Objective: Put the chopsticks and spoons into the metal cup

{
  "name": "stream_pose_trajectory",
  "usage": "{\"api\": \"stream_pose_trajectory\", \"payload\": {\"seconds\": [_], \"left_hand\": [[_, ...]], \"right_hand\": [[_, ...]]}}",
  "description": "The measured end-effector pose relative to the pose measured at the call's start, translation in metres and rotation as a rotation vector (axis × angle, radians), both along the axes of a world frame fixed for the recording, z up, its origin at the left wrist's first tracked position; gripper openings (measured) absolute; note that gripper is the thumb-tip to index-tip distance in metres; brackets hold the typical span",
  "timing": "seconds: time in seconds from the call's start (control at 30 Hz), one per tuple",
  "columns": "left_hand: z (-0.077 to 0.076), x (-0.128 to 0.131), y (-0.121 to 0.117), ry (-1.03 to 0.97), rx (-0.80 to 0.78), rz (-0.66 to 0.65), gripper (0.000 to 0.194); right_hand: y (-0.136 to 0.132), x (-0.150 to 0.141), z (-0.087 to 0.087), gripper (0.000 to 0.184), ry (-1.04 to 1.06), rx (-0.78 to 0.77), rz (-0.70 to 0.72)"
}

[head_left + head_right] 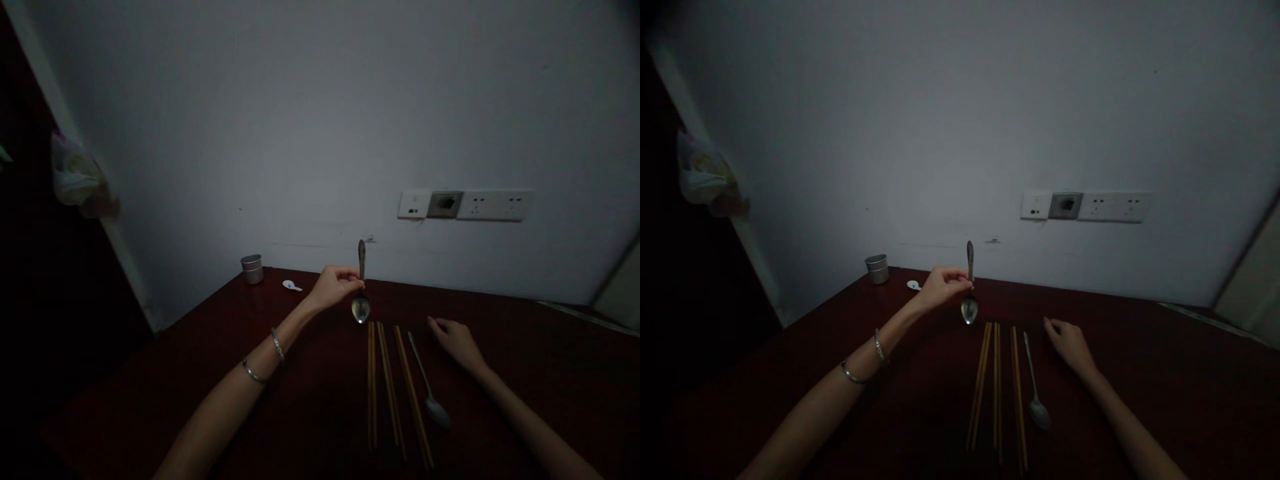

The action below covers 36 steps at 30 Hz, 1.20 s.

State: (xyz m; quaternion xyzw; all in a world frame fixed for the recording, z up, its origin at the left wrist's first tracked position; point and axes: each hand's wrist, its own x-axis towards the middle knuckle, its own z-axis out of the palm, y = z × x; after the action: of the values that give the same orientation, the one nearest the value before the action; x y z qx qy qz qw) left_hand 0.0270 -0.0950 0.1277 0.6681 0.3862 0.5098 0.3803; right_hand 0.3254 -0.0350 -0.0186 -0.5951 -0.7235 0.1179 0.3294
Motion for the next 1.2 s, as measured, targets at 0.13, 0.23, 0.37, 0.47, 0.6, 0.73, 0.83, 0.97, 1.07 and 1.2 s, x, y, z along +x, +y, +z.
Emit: {"api": "stream_pose_trajectory", "payload": {"seconds": [0.13,0.23,0.37,0.47,0.6,0.73,0.83,0.97,1.07,1.2], "left_hand": [[-0.002,0.021,0.004,0.021,-0.024,-0.050,0.011],[-0.006,0.025,0.008,0.037,-0.035,-0.053,0.012],[-0.017,0.021,0.016,0.089,-0.052,-0.067,0.013],[-0.023,0.019,0.020,0.104,-0.065,-0.072,0.014],[-0.024,0.023,0.019,0.114,-0.107,-0.082,0.010],[-0.022,0.032,0.009,0.136,-0.137,-0.120,0.008],[-0.022,0.039,0.001,0.159,-0.129,-0.158,0.009],[-0.022,0.046,-0.007,0.197,-0.108,-0.188,0.012],[-0.022,0.051,-0.013,0.223,-0.110,-0.187,0.012],[-0.022,0.056,-0.019,0.214,-0.122,-0.199,0.011]], "right_hand": [[0.002,-0.001,0.000,0.049,0.043,-0.007,-0.005],[0.001,-0.002,0.000,0.049,0.063,-0.017,0.000],[-0.001,-0.004,0.002,0.047,0.049,0.050,0.004],[0.000,-0.008,0.013,0.043,0.141,-0.058,0.038],[-0.006,-0.026,0.058,0.038,0.469,-0.189,0.115],[-0.031,-0.049,0.114,0.030,0.623,-0.023,0.249],[-0.051,-0.059,0.138,0.026,0.565,0.113,0.257],[-0.066,-0.063,0.148,0.028,0.690,-0.006,0.349],[-0.071,-0.064,0.153,0.023,0.787,-0.114,0.397],[-0.076,-0.066,0.156,0.016,0.780,-0.056,0.358]]}}
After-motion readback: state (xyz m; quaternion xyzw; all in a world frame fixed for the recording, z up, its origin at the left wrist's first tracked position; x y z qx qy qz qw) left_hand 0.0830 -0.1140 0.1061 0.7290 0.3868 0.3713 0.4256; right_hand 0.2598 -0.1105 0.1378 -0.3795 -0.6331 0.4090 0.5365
